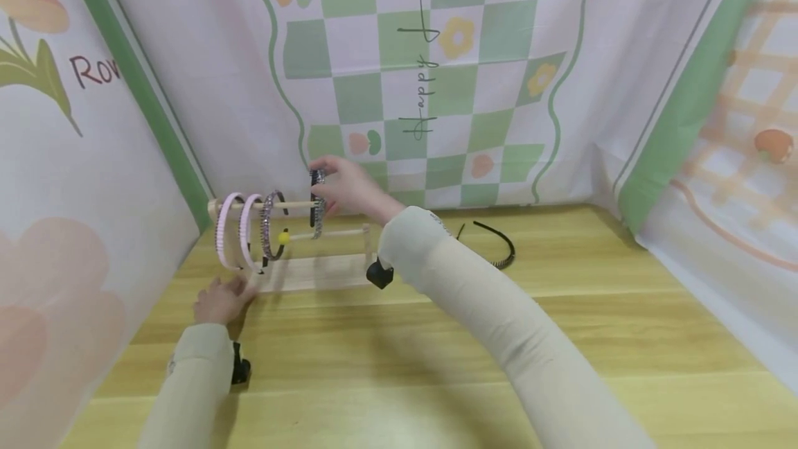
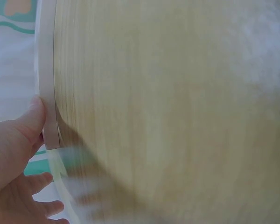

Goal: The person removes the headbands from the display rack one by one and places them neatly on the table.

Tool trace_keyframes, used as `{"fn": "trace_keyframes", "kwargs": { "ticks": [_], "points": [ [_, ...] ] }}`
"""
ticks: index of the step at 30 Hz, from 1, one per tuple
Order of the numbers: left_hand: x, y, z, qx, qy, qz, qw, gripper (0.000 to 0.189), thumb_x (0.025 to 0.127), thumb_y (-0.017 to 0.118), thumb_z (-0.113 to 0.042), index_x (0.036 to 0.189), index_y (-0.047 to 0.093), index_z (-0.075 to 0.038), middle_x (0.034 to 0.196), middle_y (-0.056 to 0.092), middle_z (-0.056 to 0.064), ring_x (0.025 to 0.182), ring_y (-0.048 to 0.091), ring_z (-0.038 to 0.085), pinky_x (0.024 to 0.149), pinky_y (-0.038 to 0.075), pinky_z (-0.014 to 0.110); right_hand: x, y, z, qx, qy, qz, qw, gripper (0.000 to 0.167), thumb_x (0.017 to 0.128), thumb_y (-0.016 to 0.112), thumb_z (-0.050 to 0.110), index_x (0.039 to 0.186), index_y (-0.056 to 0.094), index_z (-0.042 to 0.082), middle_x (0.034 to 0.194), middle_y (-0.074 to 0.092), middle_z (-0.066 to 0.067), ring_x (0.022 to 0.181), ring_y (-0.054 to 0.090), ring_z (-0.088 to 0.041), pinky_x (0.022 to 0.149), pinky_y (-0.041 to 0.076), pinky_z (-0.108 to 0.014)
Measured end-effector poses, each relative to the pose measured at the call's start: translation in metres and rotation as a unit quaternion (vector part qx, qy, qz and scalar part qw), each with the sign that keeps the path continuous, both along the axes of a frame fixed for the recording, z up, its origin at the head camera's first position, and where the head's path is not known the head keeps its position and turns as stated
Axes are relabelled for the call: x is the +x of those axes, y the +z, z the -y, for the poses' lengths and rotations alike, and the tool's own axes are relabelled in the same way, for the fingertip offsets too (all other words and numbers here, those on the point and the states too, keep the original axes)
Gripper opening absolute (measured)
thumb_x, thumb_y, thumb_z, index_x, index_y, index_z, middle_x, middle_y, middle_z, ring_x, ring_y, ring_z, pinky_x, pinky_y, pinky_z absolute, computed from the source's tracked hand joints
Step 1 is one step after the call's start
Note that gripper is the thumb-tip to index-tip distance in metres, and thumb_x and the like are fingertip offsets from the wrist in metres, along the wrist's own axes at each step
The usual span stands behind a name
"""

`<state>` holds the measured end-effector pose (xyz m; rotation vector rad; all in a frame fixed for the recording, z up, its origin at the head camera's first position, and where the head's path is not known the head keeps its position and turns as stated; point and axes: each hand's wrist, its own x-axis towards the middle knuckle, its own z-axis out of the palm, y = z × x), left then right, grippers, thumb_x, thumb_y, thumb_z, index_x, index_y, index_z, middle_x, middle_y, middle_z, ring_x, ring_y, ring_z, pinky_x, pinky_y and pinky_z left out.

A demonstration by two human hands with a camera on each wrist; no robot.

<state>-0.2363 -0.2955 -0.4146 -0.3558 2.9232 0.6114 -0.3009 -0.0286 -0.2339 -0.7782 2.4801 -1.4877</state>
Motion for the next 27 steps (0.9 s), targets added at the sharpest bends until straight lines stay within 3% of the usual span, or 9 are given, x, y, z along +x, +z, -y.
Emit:
{"fn": "trace_keyframes", "kwargs": {
  "ticks": [9,27],
  "points": [
    [0.002,0.002,0.0,-0.002,-0.013,-0.006,0.9999,0.073,0.093,0.037,-0.056,0.14,0.029,-0.002,0.138,0.011,0.041,0.117,0.019,0.062,0.092,0.021,0.069,-0.004,0.006,-0.02,-0.042,-0.013,0.002,0.999,0.048,0.088,0.061,0.004,0.133,0.044,0.007,0.135,0.04,-0.017,0.065,0.061,-0.026,0.059,0.055,-0.031],
    [0.002,0.002,0.0,0.001,-0.014,-0.009,0.9999,0.073,0.092,0.037,-0.056,0.14,0.03,-0.001,0.138,0.01,0.041,0.117,0.018,0.063,0.092,0.019,0.07,-0.009,0.01,-0.069,-0.036,-0.05,-0.015,0.998,0.048,0.088,0.061,0.009,0.134,0.044,0.01,0.135,0.041,-0.012,0.07,0.062,-0.027,0.063,0.055,-0.032]
  ]
}}
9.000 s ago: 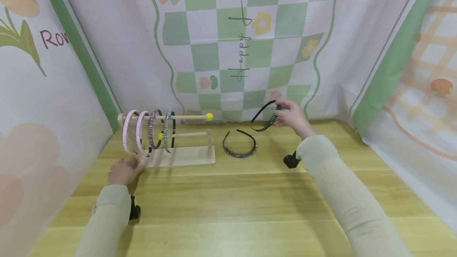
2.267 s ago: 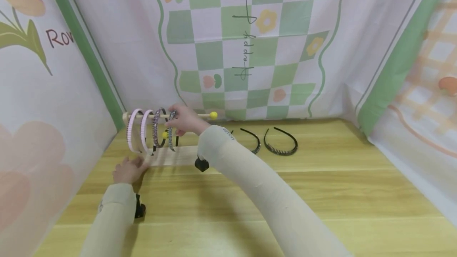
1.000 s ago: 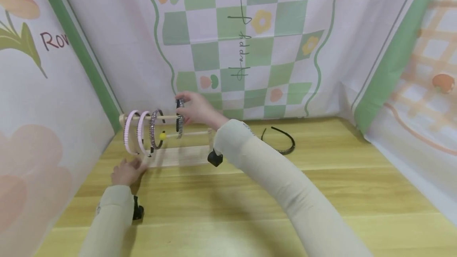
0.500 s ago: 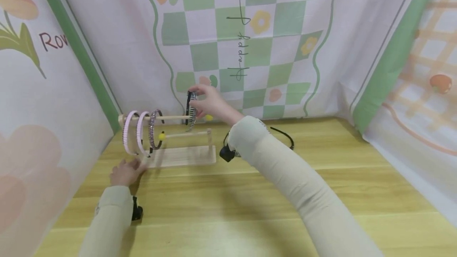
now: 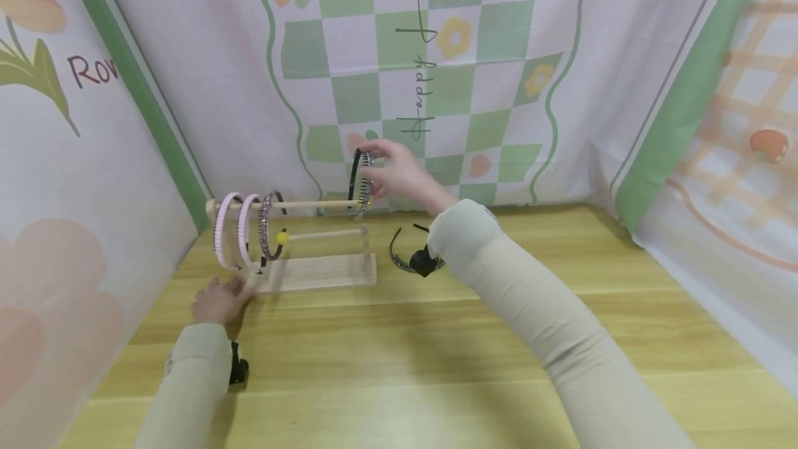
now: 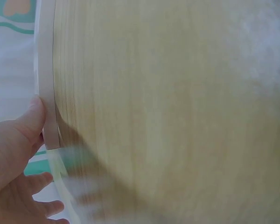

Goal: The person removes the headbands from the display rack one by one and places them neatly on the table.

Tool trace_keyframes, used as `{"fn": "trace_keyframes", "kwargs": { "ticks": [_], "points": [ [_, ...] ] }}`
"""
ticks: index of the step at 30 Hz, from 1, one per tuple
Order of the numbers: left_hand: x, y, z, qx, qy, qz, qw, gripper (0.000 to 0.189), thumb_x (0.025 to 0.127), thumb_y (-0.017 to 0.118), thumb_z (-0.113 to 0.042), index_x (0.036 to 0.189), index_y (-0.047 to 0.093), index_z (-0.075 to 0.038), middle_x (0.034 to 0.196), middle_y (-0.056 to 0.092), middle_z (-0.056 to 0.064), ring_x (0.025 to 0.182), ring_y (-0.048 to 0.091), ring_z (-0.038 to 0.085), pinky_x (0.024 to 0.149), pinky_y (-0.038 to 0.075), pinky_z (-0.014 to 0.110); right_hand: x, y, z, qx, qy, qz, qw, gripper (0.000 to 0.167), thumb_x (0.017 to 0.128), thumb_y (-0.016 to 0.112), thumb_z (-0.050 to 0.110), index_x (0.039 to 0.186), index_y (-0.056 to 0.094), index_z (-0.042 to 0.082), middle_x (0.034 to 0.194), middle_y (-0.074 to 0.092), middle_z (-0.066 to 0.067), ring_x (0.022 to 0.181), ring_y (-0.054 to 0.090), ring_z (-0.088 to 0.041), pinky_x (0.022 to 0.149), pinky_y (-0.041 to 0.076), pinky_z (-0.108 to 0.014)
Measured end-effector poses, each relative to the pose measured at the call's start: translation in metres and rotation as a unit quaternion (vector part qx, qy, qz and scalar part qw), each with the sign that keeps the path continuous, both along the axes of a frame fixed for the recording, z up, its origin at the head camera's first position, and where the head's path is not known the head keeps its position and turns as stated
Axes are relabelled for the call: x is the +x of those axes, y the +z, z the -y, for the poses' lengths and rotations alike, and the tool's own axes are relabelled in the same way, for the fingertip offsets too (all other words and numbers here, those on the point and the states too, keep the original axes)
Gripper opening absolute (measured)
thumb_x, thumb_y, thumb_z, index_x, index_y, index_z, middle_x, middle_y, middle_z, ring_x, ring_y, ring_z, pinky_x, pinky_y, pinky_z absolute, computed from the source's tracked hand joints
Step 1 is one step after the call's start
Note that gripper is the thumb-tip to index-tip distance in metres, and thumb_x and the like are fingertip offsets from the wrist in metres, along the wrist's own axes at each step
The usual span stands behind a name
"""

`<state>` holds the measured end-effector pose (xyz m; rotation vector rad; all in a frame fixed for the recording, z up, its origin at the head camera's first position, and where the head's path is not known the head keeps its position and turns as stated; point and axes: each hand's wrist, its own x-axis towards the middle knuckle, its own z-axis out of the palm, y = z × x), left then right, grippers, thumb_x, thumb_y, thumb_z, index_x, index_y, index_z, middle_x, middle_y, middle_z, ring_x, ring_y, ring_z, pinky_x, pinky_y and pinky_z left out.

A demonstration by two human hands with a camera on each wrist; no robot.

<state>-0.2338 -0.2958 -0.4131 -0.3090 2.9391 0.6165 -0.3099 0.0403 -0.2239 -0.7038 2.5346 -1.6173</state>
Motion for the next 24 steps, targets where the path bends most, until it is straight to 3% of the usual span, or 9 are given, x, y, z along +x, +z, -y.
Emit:
{"fn": "trace_keyframes", "kwargs": {
  "ticks": [24],
  "points": [
    [0.0,0.0,0.001,-0.006,-0.006,-0.006,0.9999,0.072,0.093,0.038,-0.056,0.139,0.031,-0.001,0.137,0.013,0.041,0.116,0.019,0.063,0.091,0.021,0.07,-0.014,0.002,-0.078,-0.02,-0.076,0.008,0.9969,0.053,0.088,0.06,0.006,0.137,0.04,0.009,0.143,0.032,-0.014,0.074,0.061,-0.027,0.068,0.055,-0.035]
  ]
}}
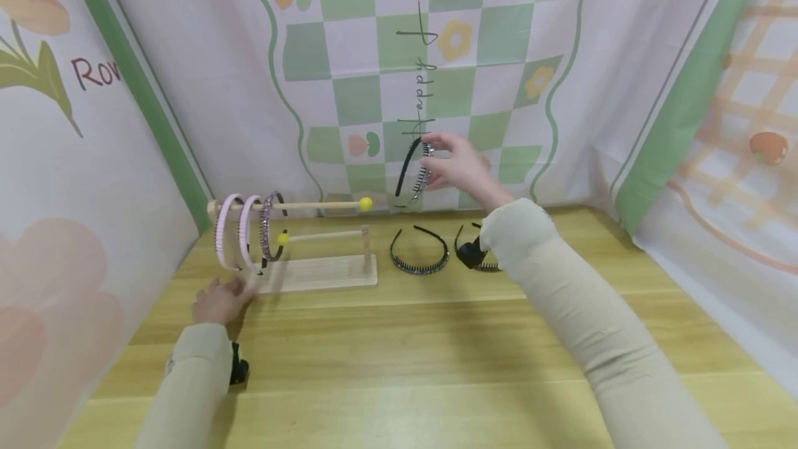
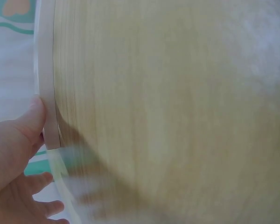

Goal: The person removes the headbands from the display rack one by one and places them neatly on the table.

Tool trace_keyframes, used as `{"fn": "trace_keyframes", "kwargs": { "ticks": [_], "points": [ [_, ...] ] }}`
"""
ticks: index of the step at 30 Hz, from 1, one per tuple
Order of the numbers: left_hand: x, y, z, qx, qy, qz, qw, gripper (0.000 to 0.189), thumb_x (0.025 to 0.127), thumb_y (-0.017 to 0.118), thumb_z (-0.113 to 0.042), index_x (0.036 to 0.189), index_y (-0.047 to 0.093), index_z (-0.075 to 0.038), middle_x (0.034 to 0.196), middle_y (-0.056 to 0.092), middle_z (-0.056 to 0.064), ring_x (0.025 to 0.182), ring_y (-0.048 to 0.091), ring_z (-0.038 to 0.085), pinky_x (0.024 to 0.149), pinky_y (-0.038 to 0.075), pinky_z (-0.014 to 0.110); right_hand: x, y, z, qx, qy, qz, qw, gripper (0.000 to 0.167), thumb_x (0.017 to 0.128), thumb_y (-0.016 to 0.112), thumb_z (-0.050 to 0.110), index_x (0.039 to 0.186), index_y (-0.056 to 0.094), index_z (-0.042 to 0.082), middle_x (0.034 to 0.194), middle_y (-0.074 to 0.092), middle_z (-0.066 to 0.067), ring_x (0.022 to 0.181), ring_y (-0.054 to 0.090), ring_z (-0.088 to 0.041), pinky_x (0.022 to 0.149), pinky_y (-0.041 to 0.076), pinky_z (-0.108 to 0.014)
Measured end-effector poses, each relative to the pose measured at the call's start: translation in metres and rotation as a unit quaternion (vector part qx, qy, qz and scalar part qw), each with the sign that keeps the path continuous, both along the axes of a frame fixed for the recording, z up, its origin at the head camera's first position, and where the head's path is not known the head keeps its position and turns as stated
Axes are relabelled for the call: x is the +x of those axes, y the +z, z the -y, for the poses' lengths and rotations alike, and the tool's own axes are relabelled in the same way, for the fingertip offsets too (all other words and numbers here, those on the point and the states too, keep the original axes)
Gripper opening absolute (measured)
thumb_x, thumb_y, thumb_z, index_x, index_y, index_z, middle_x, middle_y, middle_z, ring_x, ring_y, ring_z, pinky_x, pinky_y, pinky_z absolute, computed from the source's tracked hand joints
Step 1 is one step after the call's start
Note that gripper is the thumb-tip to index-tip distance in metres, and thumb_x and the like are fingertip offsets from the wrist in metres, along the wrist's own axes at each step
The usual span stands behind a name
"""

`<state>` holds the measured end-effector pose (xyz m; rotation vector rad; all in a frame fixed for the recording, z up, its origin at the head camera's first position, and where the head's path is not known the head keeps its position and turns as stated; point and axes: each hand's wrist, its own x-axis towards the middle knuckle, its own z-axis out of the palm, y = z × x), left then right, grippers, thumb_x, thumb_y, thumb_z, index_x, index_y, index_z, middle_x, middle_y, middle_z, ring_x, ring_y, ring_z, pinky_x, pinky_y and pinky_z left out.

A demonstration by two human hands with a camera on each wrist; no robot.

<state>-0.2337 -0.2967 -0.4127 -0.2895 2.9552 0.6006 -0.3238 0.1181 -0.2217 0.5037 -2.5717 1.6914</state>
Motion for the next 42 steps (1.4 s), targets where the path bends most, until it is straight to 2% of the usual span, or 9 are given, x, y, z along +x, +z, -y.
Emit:
{"fn": "trace_keyframes", "kwargs": {
  "ticks": [5,15,23,29,34,42],
  "points": [
    [-0.001,0.0,0.002,0.001,-0.003,-0.002,1.0,0.072,0.093,0.038,-0.055,0.139,0.031,0.0,0.137,0.013,0.041,0.116,0.019,0.063,0.091,0.02,0.07,-0.003,0.0,-0.017,-0.01,-0.019,-0.002,0.9998,0.054,0.088,0.06,0.007,0.137,0.039,0.008,0.143,0.032,-0.015,0.073,0.061,-0.026,0.07,0.054,-0.037],
    [0.0,-0.002,0.003,-0.002,0.0,-0.001,1.0,0.072,0.093,0.038,-0.056,0.139,0.031,-0.001,0.137,0.013,0.041,0.116,0.019,0.063,0.091,0.02,0.07,-0.008,-0.006,-0.052,-0.02,-0.046,-0.006,0.9987,0.053,0.089,0.057,0.003,0.138,0.036,0.003,0.143,0.03,-0.02,0.067,0.06,-0.019,0.066,0.055,-0.03],
    [0.003,0.002,0.002,-0.004,-0.006,-0.003,1.0,0.072,0.093,0.038,-0.055,0.139,0.03,0.0,0.137,0.012,0.042,0.116,0.019,0.064,0.091,0.021,0.071,-0.009,-0.013,-0.084,-0.013,-0.075,-0.004,0.9971,0.058,0.09,0.059,0.01,0.14,0.032,0.002,0.142,0.03,-0.021,0.068,0.061,-0.015,0.065,0.055,-0.027],
    [0.002,0.001,0.003,-0.006,-0.004,0.0,1.0,0.073,0.092,0.038,-0.056,0.14,0.03,-0.001,0.138,0.011,0.041,0.117,0.017,0.064,0.091,0.02,0.071,-0.01,-0.02,-0.104,-0.015,-0.087,0.0,0.9961,0.056,0.091,0.054,0.006,0.141,0.028,0.001,0.143,0.028,-0.022,0.074,0.062,-0.019,0.068,0.055,-0.029],
    [0.002,0.0,0.003,-0.008,-0.002,0.001,1.0,0.073,0.093,0.037,-0.056,0.14,0.03,-0.001,0.138,0.011,0.041,0.116,0.019,0.063,0.091,0.02,0.071,-0.011,-0.029,-0.117,-0.025,-0.092,0.008,0.9954,0.056,0.092,0.05,0.003,0.142,0.025,-0.001,0.144,0.024,-0.025,0.073,0.062,-0.017,0.07,0.054,-0.03],
    [0.002,0.001,0.004,-0.011,-0.005,-0.001,0.9999,0.075,0.092,0.036,-0.058,0.139,0.03,-0.001,0.137,0.011,0.041,0.115,0.019,0.064,0.09,0.022,0.071,-0.014,-0.044,-0.142,-0.012,-0.114,0.014,0.9933,0.056,0.092,0.048,0.003,0.142,0.022,-0.002,0.143,0.023,-0.028,0.071,0.062,-0.014,0.069,0.054,-0.029]
  ]
}}
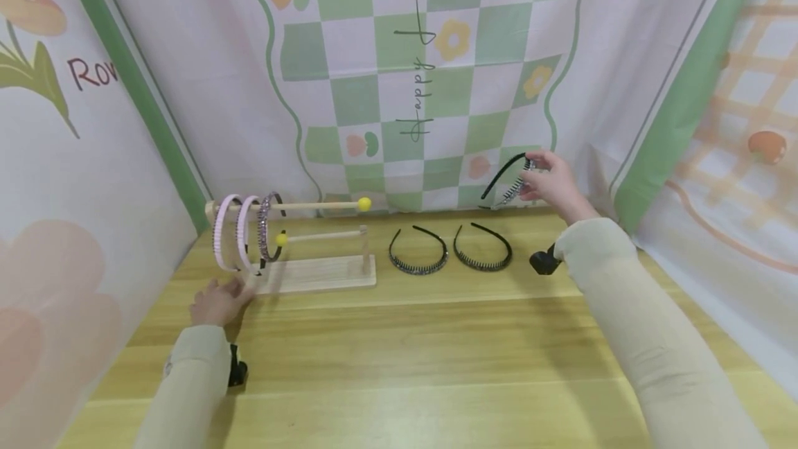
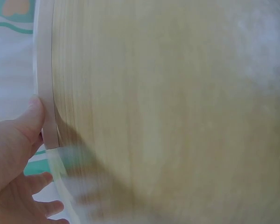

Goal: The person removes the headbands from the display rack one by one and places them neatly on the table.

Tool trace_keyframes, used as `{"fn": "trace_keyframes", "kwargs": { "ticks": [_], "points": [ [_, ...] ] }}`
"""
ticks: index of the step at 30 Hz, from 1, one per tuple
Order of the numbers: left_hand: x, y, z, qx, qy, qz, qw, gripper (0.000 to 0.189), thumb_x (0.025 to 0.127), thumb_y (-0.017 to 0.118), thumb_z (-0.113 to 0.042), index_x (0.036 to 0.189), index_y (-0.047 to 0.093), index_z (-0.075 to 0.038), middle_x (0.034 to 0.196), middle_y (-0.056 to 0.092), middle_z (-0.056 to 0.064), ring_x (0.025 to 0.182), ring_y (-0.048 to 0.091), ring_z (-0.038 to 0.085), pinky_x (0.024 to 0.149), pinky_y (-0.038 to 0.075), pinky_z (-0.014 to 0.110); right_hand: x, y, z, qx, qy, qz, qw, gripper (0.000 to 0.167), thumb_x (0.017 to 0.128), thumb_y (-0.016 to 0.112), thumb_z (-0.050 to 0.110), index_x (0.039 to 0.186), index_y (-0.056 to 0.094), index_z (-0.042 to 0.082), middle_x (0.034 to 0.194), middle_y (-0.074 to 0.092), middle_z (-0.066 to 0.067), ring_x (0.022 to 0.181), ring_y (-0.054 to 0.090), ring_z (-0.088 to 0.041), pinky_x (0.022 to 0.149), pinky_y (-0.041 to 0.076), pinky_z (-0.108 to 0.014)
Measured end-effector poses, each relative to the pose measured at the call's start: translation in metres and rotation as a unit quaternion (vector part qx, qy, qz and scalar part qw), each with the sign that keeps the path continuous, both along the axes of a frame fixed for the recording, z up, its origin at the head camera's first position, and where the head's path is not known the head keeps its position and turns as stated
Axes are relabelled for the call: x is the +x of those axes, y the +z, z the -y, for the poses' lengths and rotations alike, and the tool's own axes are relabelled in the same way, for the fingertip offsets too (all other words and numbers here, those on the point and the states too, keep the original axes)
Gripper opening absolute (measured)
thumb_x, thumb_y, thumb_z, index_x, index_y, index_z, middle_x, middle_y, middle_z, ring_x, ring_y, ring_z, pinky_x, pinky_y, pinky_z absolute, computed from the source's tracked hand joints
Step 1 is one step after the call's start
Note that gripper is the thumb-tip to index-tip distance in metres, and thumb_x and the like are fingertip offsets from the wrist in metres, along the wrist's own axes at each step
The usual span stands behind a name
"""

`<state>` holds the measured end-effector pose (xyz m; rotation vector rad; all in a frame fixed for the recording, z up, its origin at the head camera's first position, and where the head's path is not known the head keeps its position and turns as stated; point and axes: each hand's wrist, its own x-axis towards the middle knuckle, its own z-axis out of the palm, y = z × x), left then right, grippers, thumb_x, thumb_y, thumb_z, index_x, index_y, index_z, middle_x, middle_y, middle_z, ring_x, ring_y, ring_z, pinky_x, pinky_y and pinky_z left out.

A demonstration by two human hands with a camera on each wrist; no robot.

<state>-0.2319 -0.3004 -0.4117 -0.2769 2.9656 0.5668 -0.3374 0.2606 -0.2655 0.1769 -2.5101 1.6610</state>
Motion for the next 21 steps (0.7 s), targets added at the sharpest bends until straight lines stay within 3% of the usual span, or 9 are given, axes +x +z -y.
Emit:
{"fn": "trace_keyframes", "kwargs": {
  "ticks": [12,21],
  "points": [
    [-0.001,-0.001,0.001,0.002,-0.001,0.0,1.0,0.074,0.092,0.036,-0.057,0.14,0.029,-0.001,0.138,0.011,0.041,0.115,0.018,0.065,0.09,0.021,0.071,0.001,-0.034,-0.035,-0.025,-0.062,0.027,0.9974,0.051,0.093,0.043,0.0,0.141,0.025,-0.004,0.129,0.035,-0.029,0.068,0.059,-0.009,0.07,0.054,-0.025],
    [0.0,-0.001,-0.001,0.003,0.003,0.001,1.0,0.072,0.093,0.037,-0.055,0.14,0.029,-0.001,0.138,0.012,0.041,0.116,0.019,0.064,0.091,0.02,0.071,0.006,-0.064,-0.055,-0.034,-0.087,0.05,0.9944,0.051,0.092,0.037,-0.003,0.141,0.022,-0.006,0.121,0.033,-0.026,0.068,0.059,-0.005,0.073,0.052,-0.023]
  ]
}}
